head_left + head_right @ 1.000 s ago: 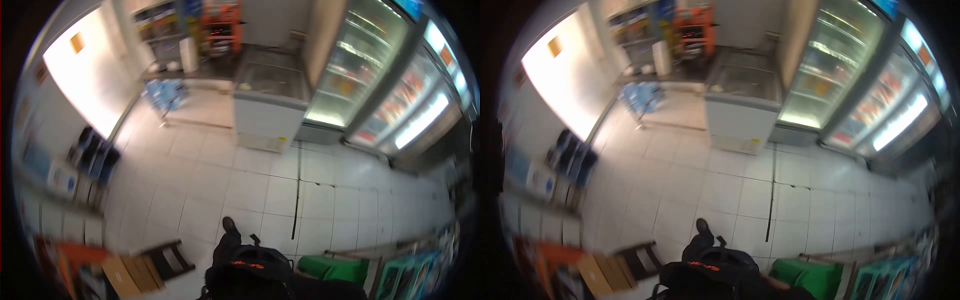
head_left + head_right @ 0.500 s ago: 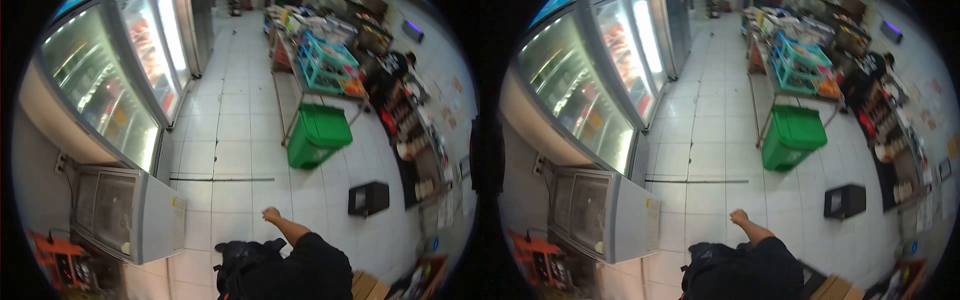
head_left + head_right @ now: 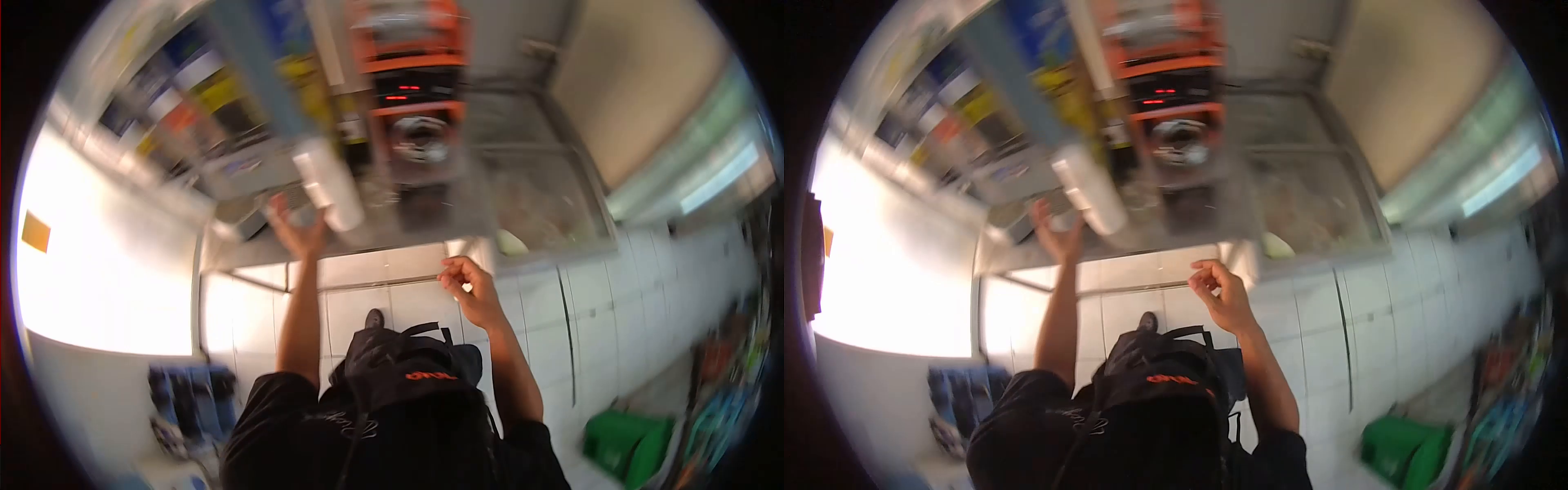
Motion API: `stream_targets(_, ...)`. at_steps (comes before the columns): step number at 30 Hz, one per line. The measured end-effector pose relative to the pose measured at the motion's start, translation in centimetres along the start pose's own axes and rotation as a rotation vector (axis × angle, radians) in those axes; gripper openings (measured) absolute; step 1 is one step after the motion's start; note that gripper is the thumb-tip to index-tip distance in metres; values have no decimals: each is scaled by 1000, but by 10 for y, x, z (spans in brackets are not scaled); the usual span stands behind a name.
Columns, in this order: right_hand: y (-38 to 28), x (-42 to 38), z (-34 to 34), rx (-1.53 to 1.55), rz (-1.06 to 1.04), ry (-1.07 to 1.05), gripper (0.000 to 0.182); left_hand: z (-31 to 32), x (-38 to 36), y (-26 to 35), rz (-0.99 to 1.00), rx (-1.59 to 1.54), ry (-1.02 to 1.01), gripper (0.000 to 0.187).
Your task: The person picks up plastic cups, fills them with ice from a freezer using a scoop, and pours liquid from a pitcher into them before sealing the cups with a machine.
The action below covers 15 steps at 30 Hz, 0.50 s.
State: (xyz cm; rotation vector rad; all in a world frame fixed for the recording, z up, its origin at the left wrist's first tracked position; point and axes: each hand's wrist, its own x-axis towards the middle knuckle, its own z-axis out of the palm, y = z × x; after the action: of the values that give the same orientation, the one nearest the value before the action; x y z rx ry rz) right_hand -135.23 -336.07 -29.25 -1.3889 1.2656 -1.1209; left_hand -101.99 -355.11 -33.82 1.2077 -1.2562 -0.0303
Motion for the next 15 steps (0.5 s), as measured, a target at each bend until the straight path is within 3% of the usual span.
stream_targets(3, -86, 82, 75, -39, -186, -27, 42, -13, 21, 17, -47, -40, -103, 112)
stream_targets(9, -96, 263, 167, -660, -436, 317, 86, 14, 43, -3, -177, -225, -278, 113)
stream_targets(12, -115, 284, 184, -820, -199, 136, 93, 35, 45, -15, -207, -284, -304, 112)
stream_targets(13, -129, 287, 186, -831, -55, 53, 86, 36, 46, -17, -206, -256, -312, 112)
stream_targets(15, -128, 288, 186, -879, -104, 85, 82, 40, 53, -19, -258, -296, -322, 113)
